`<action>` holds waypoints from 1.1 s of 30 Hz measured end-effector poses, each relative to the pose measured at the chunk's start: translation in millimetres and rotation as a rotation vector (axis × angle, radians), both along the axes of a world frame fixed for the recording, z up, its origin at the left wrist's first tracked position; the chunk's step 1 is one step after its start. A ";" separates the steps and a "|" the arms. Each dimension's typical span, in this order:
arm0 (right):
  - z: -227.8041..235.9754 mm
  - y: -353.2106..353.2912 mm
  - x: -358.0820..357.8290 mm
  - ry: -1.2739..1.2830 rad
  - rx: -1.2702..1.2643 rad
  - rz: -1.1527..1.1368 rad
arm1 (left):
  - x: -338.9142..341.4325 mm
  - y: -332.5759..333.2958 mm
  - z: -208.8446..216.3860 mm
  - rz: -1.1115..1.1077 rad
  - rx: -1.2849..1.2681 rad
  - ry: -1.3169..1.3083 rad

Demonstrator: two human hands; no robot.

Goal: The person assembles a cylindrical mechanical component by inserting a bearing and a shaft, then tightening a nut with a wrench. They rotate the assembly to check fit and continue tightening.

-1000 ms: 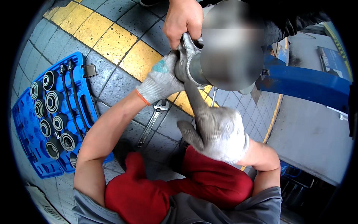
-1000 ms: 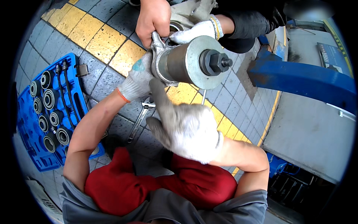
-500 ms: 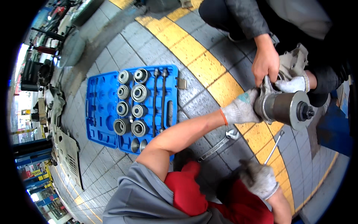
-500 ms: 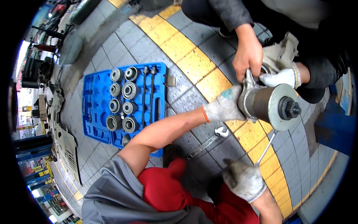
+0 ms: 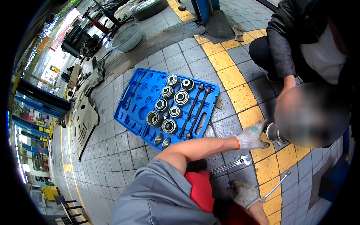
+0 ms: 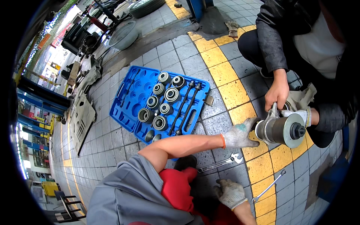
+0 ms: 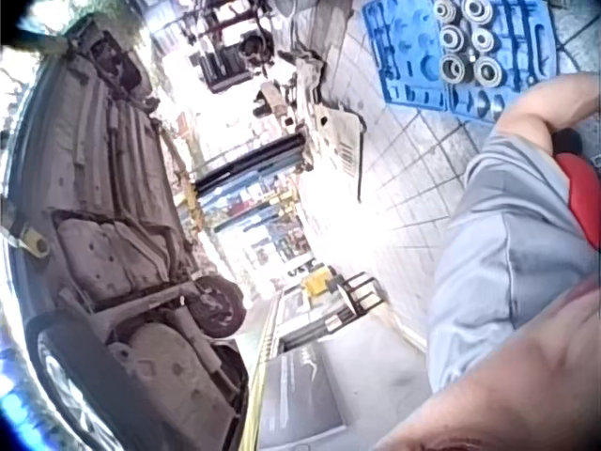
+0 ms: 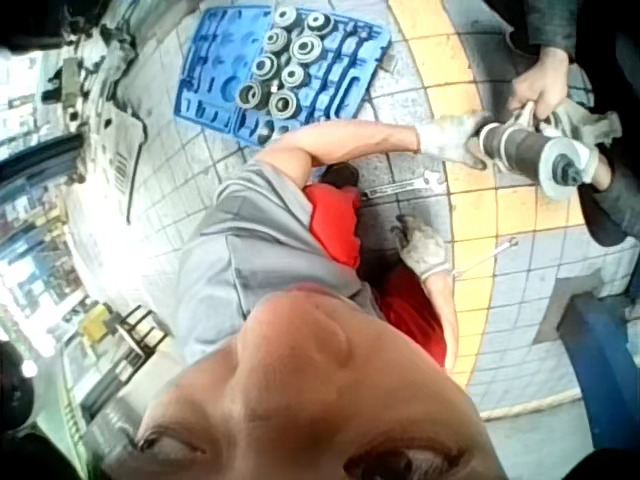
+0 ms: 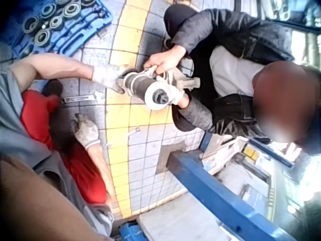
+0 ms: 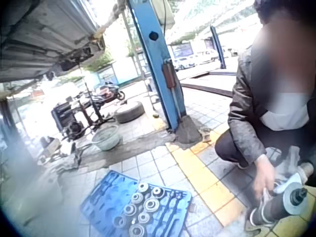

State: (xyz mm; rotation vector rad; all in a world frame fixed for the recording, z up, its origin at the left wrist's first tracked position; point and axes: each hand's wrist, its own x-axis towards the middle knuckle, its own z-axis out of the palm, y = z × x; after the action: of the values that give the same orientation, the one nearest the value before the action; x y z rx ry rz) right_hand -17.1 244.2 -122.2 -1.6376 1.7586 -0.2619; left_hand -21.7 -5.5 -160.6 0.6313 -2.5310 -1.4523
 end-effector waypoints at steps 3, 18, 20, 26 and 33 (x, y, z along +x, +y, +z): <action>3.4 -2.2 -0.4 -0.008 -0.024 0.020 | 10.1 8.1 1.7 -0.024 -0.040 -0.209; -2.3 -9.3 4.2 0.031 -0.203 -0.006 | 7.3 18.5 -31.4 -0.371 -0.055 -0.386; -3.9 -11.3 6.1 0.027 -0.143 0.017 | 12.9 9.8 -39.7 -0.317 -0.075 -0.332; -3.0 -14.1 8.0 -0.018 -0.012 0.027 | 5.6 1.2 -29.5 -0.221 -0.078 -0.396; -4.2 -21.8 13.3 -0.067 0.075 0.022 | 21.6 -23.1 -27.3 -0.078 -0.030 -0.399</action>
State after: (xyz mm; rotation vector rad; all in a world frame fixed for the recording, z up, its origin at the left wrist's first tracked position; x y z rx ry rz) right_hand -3.8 222.5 -126.4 -1.5767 1.6794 -0.2352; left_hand -0.1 -28.6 -187.9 0.9075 -2.8971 -1.4300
